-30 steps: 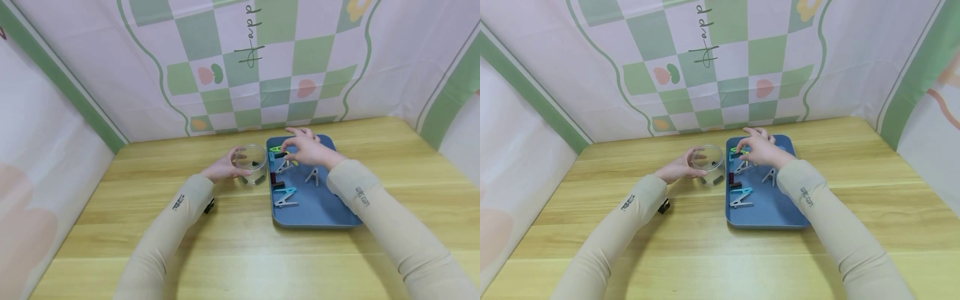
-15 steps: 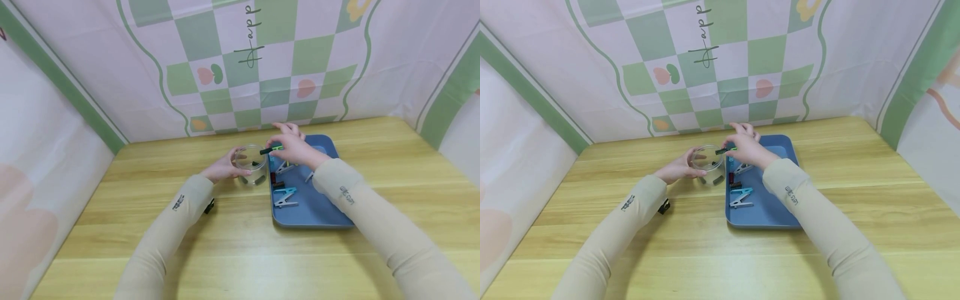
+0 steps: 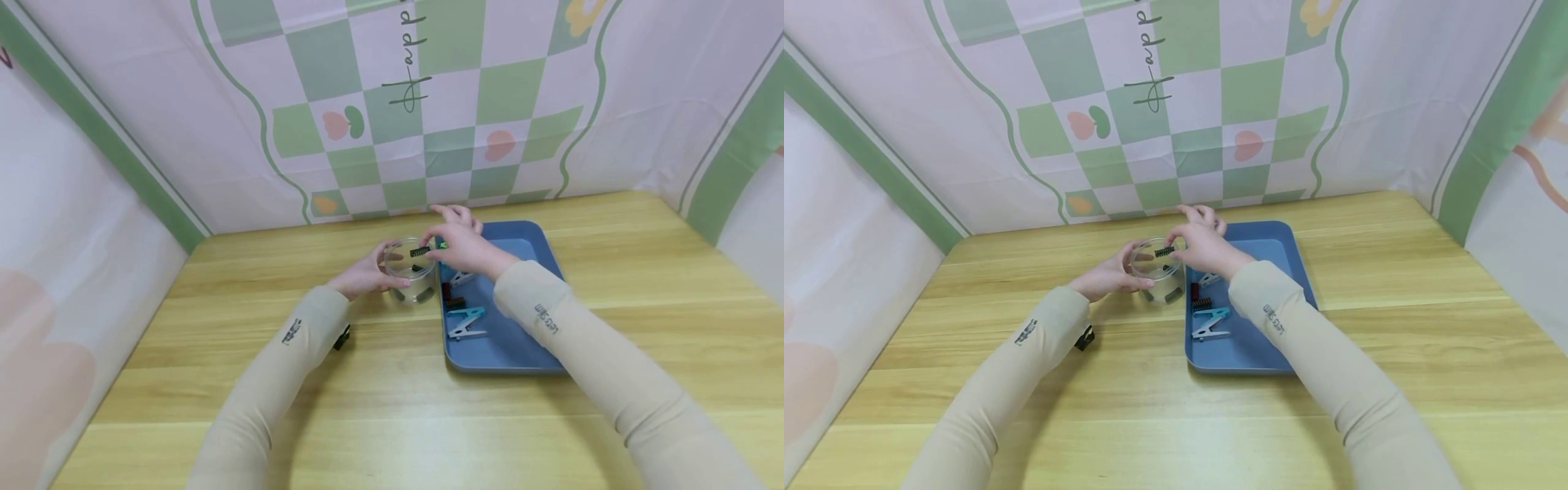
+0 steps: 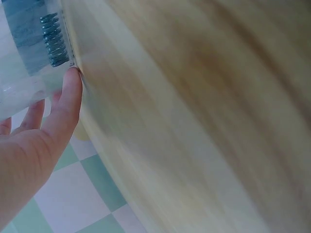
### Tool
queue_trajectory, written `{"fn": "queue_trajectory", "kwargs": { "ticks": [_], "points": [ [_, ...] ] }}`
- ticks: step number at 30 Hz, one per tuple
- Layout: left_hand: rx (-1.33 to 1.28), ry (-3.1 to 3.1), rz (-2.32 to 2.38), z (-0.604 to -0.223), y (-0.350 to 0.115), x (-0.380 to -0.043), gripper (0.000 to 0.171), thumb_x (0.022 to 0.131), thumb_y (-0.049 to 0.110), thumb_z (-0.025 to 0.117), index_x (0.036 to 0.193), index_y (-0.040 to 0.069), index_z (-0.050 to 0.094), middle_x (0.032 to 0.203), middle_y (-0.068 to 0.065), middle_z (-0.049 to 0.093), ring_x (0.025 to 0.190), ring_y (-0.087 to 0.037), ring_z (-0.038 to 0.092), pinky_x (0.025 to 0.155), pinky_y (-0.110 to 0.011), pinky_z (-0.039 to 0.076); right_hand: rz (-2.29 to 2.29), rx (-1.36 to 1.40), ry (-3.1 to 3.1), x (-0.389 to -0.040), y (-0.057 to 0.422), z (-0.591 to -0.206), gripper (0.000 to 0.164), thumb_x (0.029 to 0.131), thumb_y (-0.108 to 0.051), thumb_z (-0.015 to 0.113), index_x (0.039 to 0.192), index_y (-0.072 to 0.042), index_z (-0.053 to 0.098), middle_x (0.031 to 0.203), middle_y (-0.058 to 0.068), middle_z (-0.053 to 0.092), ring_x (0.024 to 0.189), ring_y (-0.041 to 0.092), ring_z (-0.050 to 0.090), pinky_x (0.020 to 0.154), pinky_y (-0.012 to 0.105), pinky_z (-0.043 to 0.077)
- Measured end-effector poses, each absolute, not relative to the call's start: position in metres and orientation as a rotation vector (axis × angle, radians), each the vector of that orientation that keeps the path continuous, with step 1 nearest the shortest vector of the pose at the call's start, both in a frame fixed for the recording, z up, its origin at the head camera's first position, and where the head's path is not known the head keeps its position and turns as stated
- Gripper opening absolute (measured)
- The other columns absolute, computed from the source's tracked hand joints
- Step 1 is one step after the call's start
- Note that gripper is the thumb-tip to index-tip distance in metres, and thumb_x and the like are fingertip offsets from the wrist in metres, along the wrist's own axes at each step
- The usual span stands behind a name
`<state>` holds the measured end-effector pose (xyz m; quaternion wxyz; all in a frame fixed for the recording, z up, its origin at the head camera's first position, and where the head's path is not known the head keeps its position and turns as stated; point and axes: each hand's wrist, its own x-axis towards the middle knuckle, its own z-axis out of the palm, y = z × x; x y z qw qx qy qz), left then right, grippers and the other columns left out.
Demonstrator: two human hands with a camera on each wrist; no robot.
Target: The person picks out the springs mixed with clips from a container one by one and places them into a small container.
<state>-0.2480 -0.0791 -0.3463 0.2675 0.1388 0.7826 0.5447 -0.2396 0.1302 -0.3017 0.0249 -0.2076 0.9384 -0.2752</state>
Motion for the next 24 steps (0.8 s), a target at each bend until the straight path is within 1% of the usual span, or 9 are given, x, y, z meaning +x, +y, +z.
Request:
{"fn": "queue_trajectory", "kwargs": {
  "ticks": [4,11,16,24],
  "points": [
    [0.376,2.104,1.475,-0.3458,-0.0791,-0.2475,0.084,0.085,0.007,0.069,0.15,0.021,0.016,0.151,-0.011,0.028,0.07,-0.013,0.046,0.063,-0.024,0.039,-0.848,-0.645,2.899,-0.2397,0.1271,-0.3018,0.013,0.088,-0.014,0.067,0.1,-0.01,0.068,0.156,0.018,0.013,0.139,0.045,-0.002,0.106,0.065,-0.005],
    [0.374,2.105,1.47,-0.345,-0.0792,-0.2474,0.085,0.085,0.007,0.069,0.15,0.021,0.015,0.15,-0.01,0.029,0.07,-0.012,0.048,0.063,-0.023,0.039,-0.821,-0.645,2.909,-0.2379,0.1247,-0.3007,0.015,0.088,-0.018,0.067,0.103,-0.012,0.068,0.156,0.016,0.014,0.139,0.043,-0.001,0.107,0.064,-0.003],
    [0.375,2.1,1.466,-0.3455,-0.0795,-0.248,0.085,0.086,0.008,0.068,0.15,0.02,0.014,0.151,-0.011,0.028,0.074,-0.011,0.049,0.064,-0.023,0.04,-0.824,-0.65,2.907,-0.2373,0.1254,-0.301,0.022,0.089,-0.021,0.065,0.11,-0.013,0.067,0.156,0.017,0.015,0.139,0.043,0.001,0.106,0.064,-0.002],
    [0.368,2.09,1.479,-0.346,-0.0789,-0.2488,0.085,0.086,0.007,0.068,0.15,0.02,0.014,0.151,-0.011,0.028,0.076,-0.012,0.051,0.063,-0.024,0.039,-0.857,-0.66,2.878,-0.2375,0.1293,-0.3002,0.025,0.09,-0.023,0.063,0.113,-0.012,0.065,0.156,0.018,0.015,0.139,0.045,0.0,0.105,0.066,-0.001]
  ]
}}
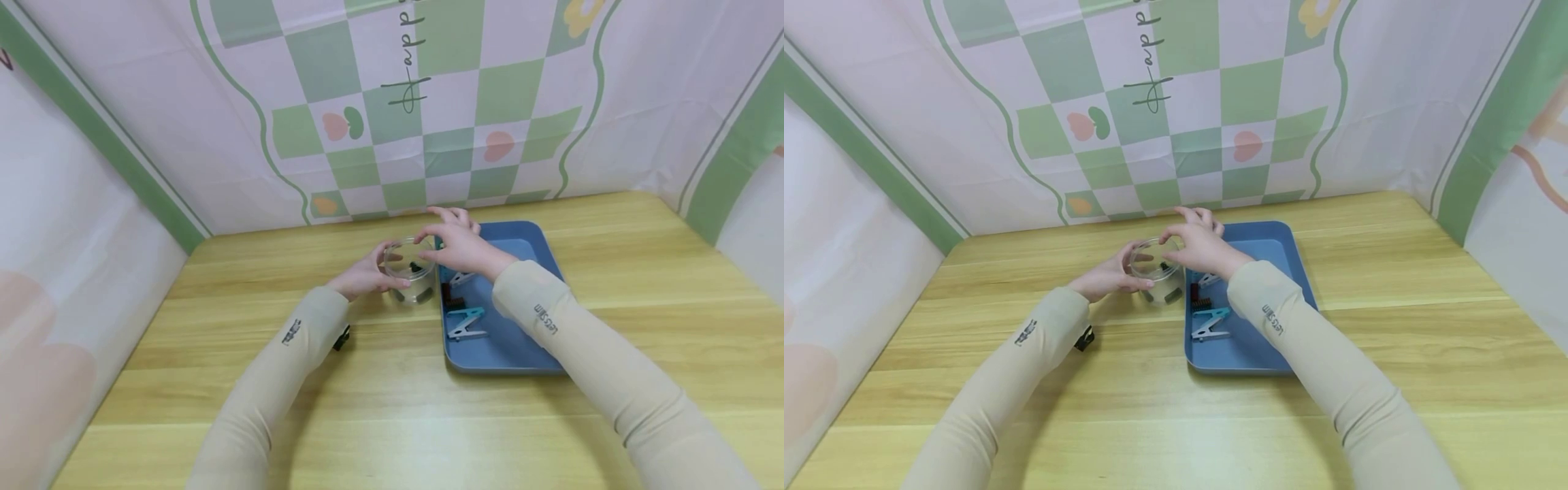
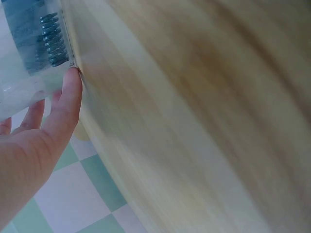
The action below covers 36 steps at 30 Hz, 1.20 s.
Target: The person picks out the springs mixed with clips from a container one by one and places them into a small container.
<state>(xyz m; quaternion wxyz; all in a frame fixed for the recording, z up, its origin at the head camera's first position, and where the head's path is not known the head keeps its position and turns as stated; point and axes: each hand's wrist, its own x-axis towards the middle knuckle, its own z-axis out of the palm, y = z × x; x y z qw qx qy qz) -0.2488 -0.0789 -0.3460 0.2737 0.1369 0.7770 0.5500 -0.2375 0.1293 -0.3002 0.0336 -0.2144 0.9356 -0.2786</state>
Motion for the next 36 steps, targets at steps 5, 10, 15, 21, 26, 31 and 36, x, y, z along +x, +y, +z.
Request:
{"fn": "queue_trajectory", "kwargs": {
  "ticks": [5,10,15,21,26,31,36],
  "points": [
    [0.365,2.096,1.475,-0.347,-0.079,-0.25,0.085,0.085,0.008,0.068,0.15,0.02,0.014,0.151,-0.011,0.028,0.082,-0.014,0.052,0.064,-0.025,0.039,-0.858,-0.665,2.86,-0.239,0.133,-0.299,0.028,0.09,-0.025,0.062,0.116,-0.013,0.064,0.156,0.019,0.014,0.138,0.045,0.0,0.104,0.067,0.0],
    [0.364,2.104,1.471,-0.346,-0.078,-0.25,0.086,0.084,0.008,0.069,0.149,0.021,0.015,0.15,-0.01,0.029,0.083,-0.014,0.05,0.067,-0.027,0.04,-0.844,-0.669,2.845,-0.238,0.137,-0.298,0.031,0.091,-0.026,0.061,0.119,-0.014,0.062,0.156,0.019,0.013,0.138,0.045,0.0,0.103,0.068,0.002],
    [0.364,2.107,1.471,-0.346,-0.078,-0.251,0.085,0.084,0.008,0.07,0.149,0.02,0.016,0.15,-0.01,0.03,0.074,-0.012,0.048,0.066,-0.026,0.04,-0.827,-0.675,2.834,-0.239,0.141,-0.298,0.035,0.092,-0.028,0.06,0.125,-0.014,0.06,0.157,0.017,0.01,0.138,0.045,0.0,0.104,0.069,0.002],
    [0.368,2.103,1.479,-0.347,-0.077,-0.252,0.085,0.084,0.007,0.07,0.149,0.019,0.017,0.15,-0.01,0.03,0.063,-0.009,0.043,0.063,-0.024,0.04,-0.802,-0.684,2.829,-0.236,0.146,-0.298,0.038,0.092,-0.029,0.06,0.128,-0.015,0.059,0.157,0.017,0.011,0.138,0.046,0.002,0.103,0.068,0.004],
    [0.364,2.105,1.481,-0.347,-0.077,-0.251,0.084,0.084,0.007,0.07,0.149,0.019,0.017,0.15,-0.01,0.03,0.06,-0.008,0.041,0.063,-0.024,0.04,-0.802,-0.679,2.818,-0.236,0.15,-0.3,0.039,0.092,-0.031,0.06,0.128,-0.016,0.059,0.157,0.018,0.011,0.138,0.045,0.002,0.103,0.069,0.005],
    [0.357,2.106,1.485,-0.347,-0.077,-0.25,0.084,0.084,0.006,0.07,0.148,0.02,0.018,0.149,-0.01,0.031,0.06,-0.009,0.041,0.063,-0.025,0.04,-0.82,-0.678,2.804,-0.234,0.153,-0.298,0.038,0.092,-0.028,0.06,0.127,-0.014,0.059,0.157,0.018,0.012,0.138,0.046,0.001,0.103,0.07,0.004],
    [0.355,2.106,1.488,-0.347,-0.078,-0.25,0.085,0.083,0.006,0.07,0.149,0.02,0.018,0.149,-0.01,0.032,0.062,-0.008,0.042,0.064,-0.024,0.04,-0.841,-0.667,2.802,-0.233,0.156,-0.293,0.037,0.092,-0.028,0.06,0.126,-0.014,0.06,0.157,0.017,0.012,0.138,0.046,0.0,0.103,0.071,0.001]
  ]
}}
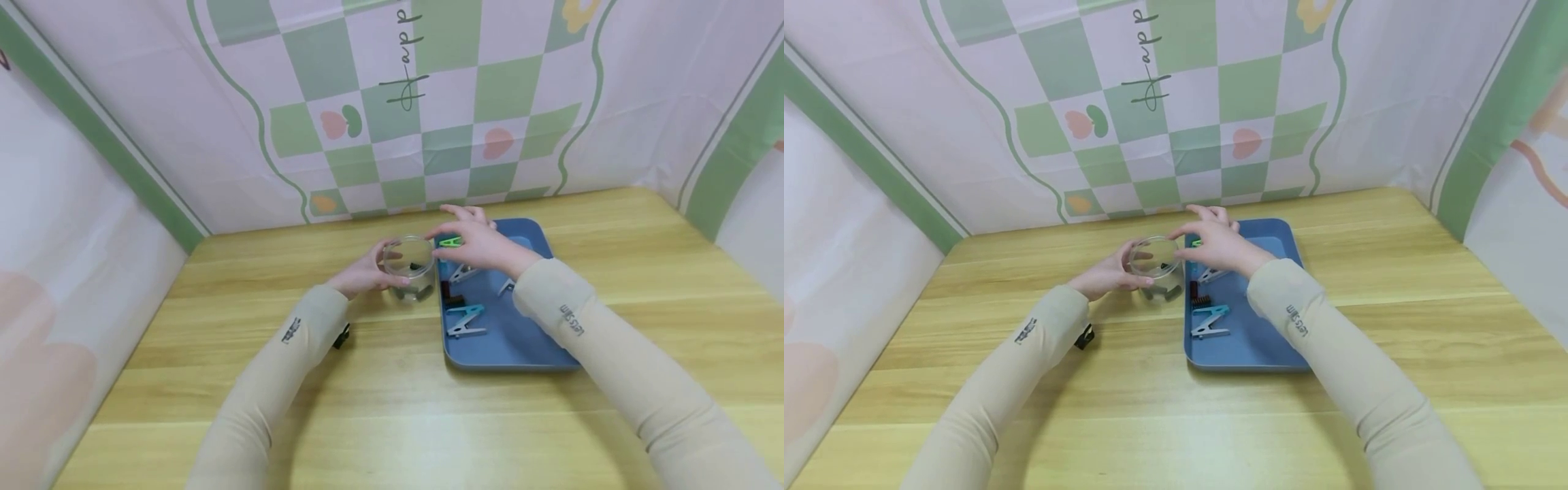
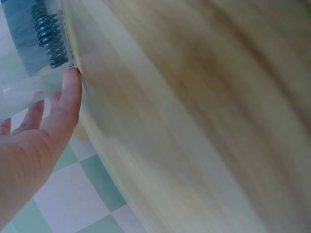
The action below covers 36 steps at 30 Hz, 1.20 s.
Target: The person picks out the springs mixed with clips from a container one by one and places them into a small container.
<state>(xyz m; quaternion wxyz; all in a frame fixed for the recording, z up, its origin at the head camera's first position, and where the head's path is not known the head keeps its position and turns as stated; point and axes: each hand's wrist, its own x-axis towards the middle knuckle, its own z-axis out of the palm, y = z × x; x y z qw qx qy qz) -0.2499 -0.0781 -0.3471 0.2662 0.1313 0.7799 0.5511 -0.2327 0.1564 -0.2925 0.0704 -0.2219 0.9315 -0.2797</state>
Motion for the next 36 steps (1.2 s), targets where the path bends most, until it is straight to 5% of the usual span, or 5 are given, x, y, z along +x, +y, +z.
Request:
{"fn": "queue_trajectory", "kwargs": {
  "ticks": [36],
  "points": [
    [0.352,2.114,1.479,-0.348,-0.078,-0.251,0.086,0.083,0.005,0.07,0.149,0.021,0.017,0.15,-0.009,0.031,0.058,-0.007,0.04,0.06,-0.022,0.039,-0.79,-0.694,2.797,-0.218,0.176,-0.287,0.037,0.089,-0.027,0.065,0.123,-0.013,0.061,0.156,0.019,0.015,0.137,0.047,0.003,0.102,0.069,0.009]
  ]
}}
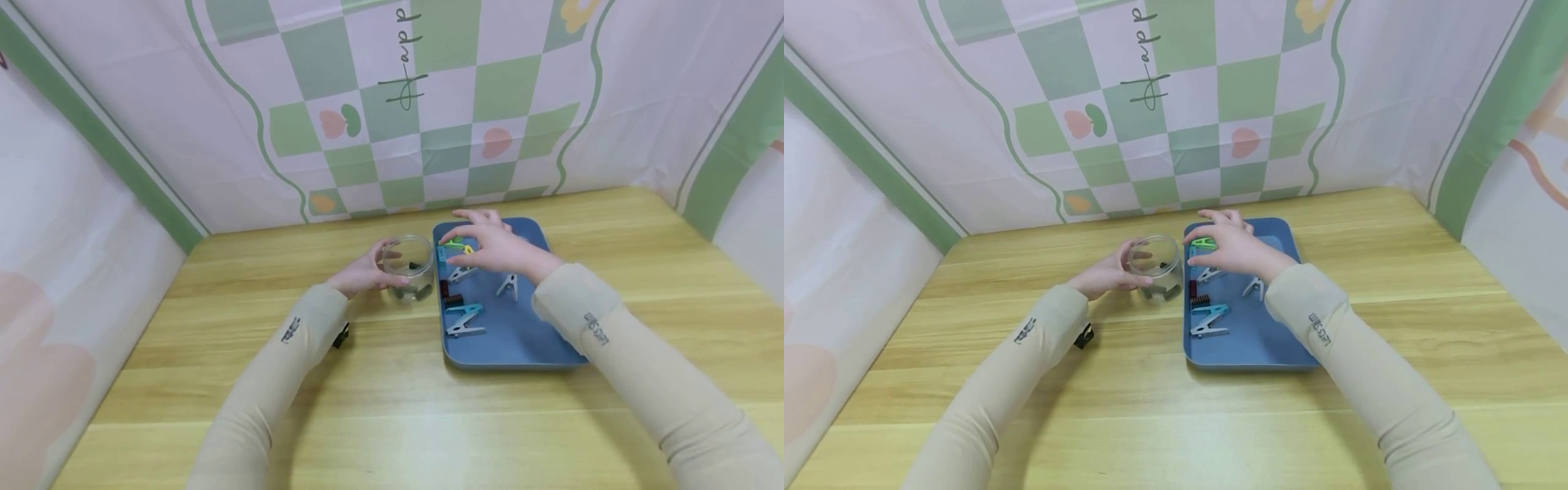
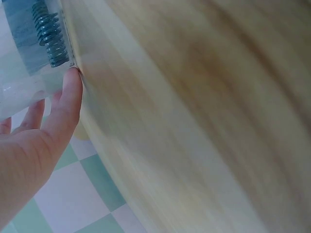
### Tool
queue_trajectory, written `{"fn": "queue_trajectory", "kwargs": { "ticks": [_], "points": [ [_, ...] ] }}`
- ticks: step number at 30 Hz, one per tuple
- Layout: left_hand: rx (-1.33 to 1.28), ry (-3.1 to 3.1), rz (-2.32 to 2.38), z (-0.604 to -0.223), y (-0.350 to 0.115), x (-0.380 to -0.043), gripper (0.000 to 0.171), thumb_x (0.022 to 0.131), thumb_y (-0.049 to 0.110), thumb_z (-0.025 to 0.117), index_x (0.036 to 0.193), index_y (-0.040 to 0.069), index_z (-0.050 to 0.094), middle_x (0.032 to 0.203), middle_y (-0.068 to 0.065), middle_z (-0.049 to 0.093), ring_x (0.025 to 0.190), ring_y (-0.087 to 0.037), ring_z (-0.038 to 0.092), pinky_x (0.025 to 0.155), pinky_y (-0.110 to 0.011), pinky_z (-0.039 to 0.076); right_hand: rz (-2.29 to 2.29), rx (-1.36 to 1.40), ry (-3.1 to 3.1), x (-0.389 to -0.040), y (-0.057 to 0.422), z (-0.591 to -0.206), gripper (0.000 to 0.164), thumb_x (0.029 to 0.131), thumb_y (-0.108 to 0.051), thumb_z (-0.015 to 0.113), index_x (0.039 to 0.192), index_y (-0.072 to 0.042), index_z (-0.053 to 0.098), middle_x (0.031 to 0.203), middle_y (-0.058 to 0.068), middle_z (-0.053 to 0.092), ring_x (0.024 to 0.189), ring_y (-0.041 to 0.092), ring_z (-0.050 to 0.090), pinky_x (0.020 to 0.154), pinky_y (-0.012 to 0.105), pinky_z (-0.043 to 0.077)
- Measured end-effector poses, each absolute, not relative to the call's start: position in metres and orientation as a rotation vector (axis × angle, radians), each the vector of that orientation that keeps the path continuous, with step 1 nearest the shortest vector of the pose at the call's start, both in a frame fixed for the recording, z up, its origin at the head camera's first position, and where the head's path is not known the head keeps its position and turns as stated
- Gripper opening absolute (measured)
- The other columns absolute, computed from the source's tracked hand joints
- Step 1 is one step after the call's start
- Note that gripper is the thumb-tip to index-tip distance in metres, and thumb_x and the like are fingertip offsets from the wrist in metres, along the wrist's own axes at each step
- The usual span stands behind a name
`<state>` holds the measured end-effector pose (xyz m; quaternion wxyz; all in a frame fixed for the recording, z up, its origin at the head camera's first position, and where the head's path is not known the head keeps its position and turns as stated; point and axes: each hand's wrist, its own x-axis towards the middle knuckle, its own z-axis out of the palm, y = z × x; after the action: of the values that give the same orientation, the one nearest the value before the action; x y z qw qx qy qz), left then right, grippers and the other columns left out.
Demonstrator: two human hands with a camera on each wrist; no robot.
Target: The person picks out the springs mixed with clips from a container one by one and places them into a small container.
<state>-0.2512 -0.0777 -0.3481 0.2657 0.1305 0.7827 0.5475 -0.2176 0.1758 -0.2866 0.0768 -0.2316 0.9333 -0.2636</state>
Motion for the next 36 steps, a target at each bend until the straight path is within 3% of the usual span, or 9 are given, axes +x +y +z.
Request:
{"fn": "queue_trajectory", "kwargs": {
  "ticks": [11,18,22,28,36],
  "points": [
    [0.359,2.114,1.475,-0.348,-0.078,-0.252,0.087,0.082,0.004,0.07,0.149,0.019,0.018,0.15,-0.01,0.031,0.058,-0.007,0.041,0.061,-0.022,0.041,-0.785,-0.695,2.765,-0.218,0.177,-0.303,0.039,0.087,-0.025,0.067,0.123,-0.011,0.061,0.154,0.022,0.017,0.136,0.05,0.004,0.102,0.072,0.007],
    [0.364,2.13,1.451,-0.348,-0.078,-0.252,0.087,0.082,0.006,0.071,0.149,0.02,0.017,0.15,-0.01,0.03,0.065,-0.009,0.048,0.063,-0.022,0.042,-0.789,-0.678,2.733,-0.221,0.179,-0.32,0.037,0.087,-0.025,0.068,0.121,-0.012,0.063,0.154,0.023,0.015,0.136,0.05,0.002,0.1,0.071,0.007],
    [0.369,2.136,1.447,-0.348,-0.078,-0.251,0.086,0.083,0.007,0.07,0.15,0.021,0.017,0.15,-0.011,0.03,0.07,-0.012,0.051,0.062,-0.022,0.042,-0.79,-0.665,2.727,-0.223,0.18,-0.328,0.034,0.085,-0.024,0.07,0.117,-0.012,0.065,0.154,0.024,0.015,0.136,0.05,0.001,0.101,0.071,0.005],
    [0.367,2.127,1.468,-0.348,-0.078,-0.25,0.086,0.083,0.005,0.07,0.15,0.019,0.017,0.15,-0.011,0.031,0.058,-0.007,0.042,0.061,-0.022,0.041,-0.756,-0.653,2.73,-0.224,0.179,-0.333,0.03,0.082,-0.021,0.073,0.111,-0.013,0.068,0.153,0.025,0.015,0.135,0.05,0.001,0.1,0.07,0.005],
    [0.366,2.11,1.485,-0.348,-0.078,-0.249,0.086,0.083,0.003,0.069,0.149,0.019,0.017,0.15,-0.011,0.03,0.066,-0.009,0.048,0.06,-0.022,0.039,-0.692,-0.655,2.758,-0.224,0.176,-0.338,0.022,0.079,-0.02,0.076,0.101,-0.018,0.072,0.154,0.023,0.016,0.136,0.048,0.002,0.101,0.07,0.004]
  ]
}}
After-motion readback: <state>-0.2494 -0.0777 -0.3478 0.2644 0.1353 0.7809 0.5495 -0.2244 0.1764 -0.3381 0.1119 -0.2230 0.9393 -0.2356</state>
